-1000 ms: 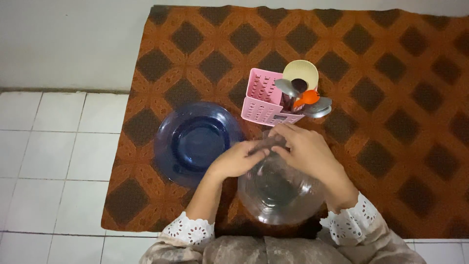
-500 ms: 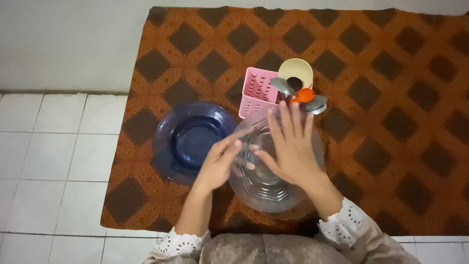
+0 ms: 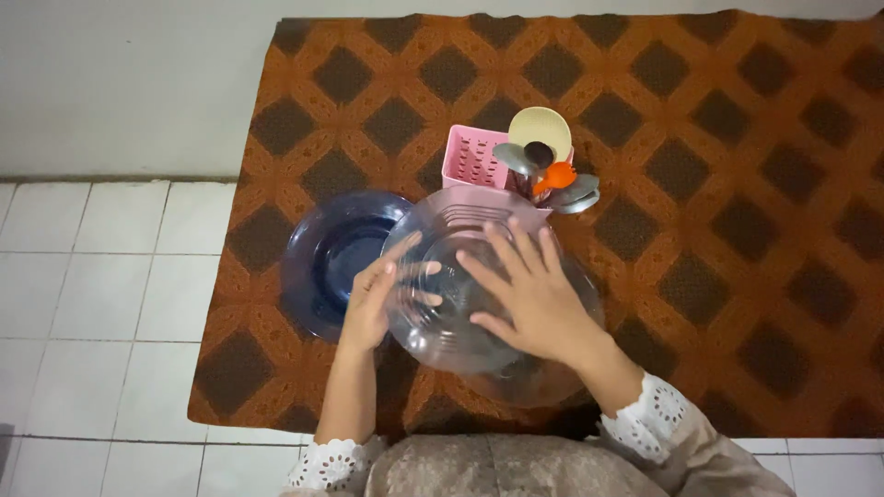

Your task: The person wipes the surfaces of several plastic plates with their bare hands. They handle a clear plate and a blue plate, rubbing both sides and edges repeatedly. The plates are placed on a patterned mat next to a pink utensil holder.

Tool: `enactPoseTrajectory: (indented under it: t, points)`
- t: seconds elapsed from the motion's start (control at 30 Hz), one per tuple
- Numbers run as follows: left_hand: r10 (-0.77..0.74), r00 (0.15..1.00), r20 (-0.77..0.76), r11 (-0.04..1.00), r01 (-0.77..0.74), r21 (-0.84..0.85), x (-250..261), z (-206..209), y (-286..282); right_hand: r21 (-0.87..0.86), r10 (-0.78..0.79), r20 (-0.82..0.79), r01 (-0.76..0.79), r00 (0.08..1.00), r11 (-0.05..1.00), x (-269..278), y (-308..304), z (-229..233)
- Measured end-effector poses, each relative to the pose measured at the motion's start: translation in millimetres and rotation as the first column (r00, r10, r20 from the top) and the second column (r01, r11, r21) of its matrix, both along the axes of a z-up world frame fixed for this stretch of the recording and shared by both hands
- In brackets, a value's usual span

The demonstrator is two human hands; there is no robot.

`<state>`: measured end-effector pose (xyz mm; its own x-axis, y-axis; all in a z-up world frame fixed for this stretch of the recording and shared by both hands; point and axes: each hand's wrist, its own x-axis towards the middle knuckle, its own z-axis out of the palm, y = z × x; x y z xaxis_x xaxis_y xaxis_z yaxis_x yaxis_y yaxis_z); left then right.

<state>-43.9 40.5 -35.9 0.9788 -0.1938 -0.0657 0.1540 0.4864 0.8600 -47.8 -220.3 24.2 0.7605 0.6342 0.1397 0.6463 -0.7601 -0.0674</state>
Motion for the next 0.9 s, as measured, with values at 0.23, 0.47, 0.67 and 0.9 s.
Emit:
enactPoseTrajectory:
  t: [0.23,0.47,0.67,0.9]
  points:
    - [0.033,0.992,0.12,0.997,-0.025,-0.073,17.8,-18.1,-9.3,0.179,-0.035,0.112,0.014,0.993,0.984,21.1,13.0,20.0]
    - [0.045,0.98,0.195,0.998,-0.037,-0.04,44.5,6.4,-5.5,0.11,0.076,0.012,-0.077,0.997,0.991,16.6,-7.8,46.8]
    - [-0.02,0.967,0.255,0.984,0.064,-0.165,52.3,27.5,-13.4,0.166,-0.153,0.136,0.13,0.979,0.978,29.5,-20.8,51.7]
    - [0.116,0.957,0.266,0.993,-0.102,-0.064,16.1,43.7,-58.9,0.242,-0.122,0.146,0.085,0.982,0.967,37.8,11.4,44.0]
